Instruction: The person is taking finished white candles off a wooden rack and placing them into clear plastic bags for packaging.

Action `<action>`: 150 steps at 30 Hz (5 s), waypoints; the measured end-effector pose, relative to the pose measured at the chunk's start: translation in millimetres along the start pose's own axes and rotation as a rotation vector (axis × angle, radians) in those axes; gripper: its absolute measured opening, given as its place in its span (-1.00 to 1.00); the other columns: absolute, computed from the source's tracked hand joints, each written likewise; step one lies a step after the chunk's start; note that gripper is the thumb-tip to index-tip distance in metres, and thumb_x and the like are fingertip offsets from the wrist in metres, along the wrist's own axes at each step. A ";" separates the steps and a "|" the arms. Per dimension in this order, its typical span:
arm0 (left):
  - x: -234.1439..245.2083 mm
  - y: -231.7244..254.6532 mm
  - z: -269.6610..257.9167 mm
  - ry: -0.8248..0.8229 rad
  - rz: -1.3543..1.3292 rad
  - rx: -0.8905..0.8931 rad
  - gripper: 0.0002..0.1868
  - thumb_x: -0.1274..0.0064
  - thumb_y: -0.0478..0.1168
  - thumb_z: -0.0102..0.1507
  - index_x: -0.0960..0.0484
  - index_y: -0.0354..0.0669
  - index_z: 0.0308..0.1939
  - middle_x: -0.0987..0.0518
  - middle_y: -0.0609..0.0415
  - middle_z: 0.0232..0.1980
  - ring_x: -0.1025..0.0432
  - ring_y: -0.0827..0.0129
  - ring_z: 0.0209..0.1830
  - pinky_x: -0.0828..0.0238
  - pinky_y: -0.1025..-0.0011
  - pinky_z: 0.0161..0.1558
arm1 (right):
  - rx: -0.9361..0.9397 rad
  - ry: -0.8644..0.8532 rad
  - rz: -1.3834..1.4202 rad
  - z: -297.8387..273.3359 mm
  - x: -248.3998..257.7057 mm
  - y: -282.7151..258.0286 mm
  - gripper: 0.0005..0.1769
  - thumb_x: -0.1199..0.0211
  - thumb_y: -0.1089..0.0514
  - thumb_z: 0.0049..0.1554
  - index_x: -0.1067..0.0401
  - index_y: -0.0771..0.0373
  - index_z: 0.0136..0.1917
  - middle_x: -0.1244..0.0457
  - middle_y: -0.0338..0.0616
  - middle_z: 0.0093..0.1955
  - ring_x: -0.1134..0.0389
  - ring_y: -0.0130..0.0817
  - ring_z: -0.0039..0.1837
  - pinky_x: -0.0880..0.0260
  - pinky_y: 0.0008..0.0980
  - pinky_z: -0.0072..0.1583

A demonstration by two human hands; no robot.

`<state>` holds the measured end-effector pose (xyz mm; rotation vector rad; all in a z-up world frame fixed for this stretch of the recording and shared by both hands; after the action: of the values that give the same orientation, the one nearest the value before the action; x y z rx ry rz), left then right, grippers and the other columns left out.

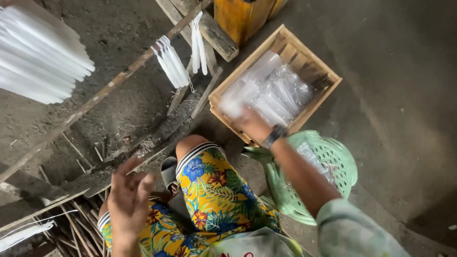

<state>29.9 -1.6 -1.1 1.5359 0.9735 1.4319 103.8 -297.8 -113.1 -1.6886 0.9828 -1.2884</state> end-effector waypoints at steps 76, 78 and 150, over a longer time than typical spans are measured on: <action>15.1 -130.4 -69.9 0.138 0.334 0.267 -0.67 0.13 -0.09 0.24 -0.46 -0.18 0.01 -0.52 0.05 -0.32 -0.41 0.33 -0.36 -0.37 0.37 -0.35 | -0.663 0.442 -0.569 -282.4 170.5 108.1 -0.69 0.05 -0.09 0.02 -0.43 0.03 -0.12 -0.29 -0.33 0.00 -0.26 -0.35 0.12 -0.23 -0.32 -0.01; 15.2 -144.4 -68.3 0.133 0.395 0.154 -0.69 0.13 -0.13 0.26 -0.45 -0.27 -0.04 -0.53 0.01 -0.34 -0.45 0.32 -0.42 -0.41 0.39 -0.47 | -0.632 0.394 -0.561 -280.3 167.9 85.0 -0.53 0.14 -0.22 0.03 -0.42 0.09 -0.06 -0.16 -0.16 0.13 -0.25 -0.21 0.04 -0.25 -0.21 -0.03; -32.3 31.6 106.6 0.187 -0.057 -0.238 -0.51 0.00 0.01 0.08 -0.38 -0.23 -0.04 -0.43 -0.20 -0.23 -0.38 -0.09 -0.19 -0.32 0.10 -0.18 | 0.020 0.346 0.085 -87.6 -67.4 -80.6 -0.67 -0.14 -0.07 -0.01 -0.20 0.18 -0.39 -0.10 -0.20 -0.51 -0.07 -0.45 -0.37 -0.09 -0.45 -0.25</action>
<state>134.8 -49.0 12.2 1.2097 0.9103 1.6100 15.3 -215.6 -48.9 -1.4191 1.2221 -1.5586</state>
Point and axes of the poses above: each hand's wrist, its own z-axis towards the middle knuckle, its own x-axis out of the back of the hand, y = z × x, the point moved 3 cm from there along z, towards the middle knuckle
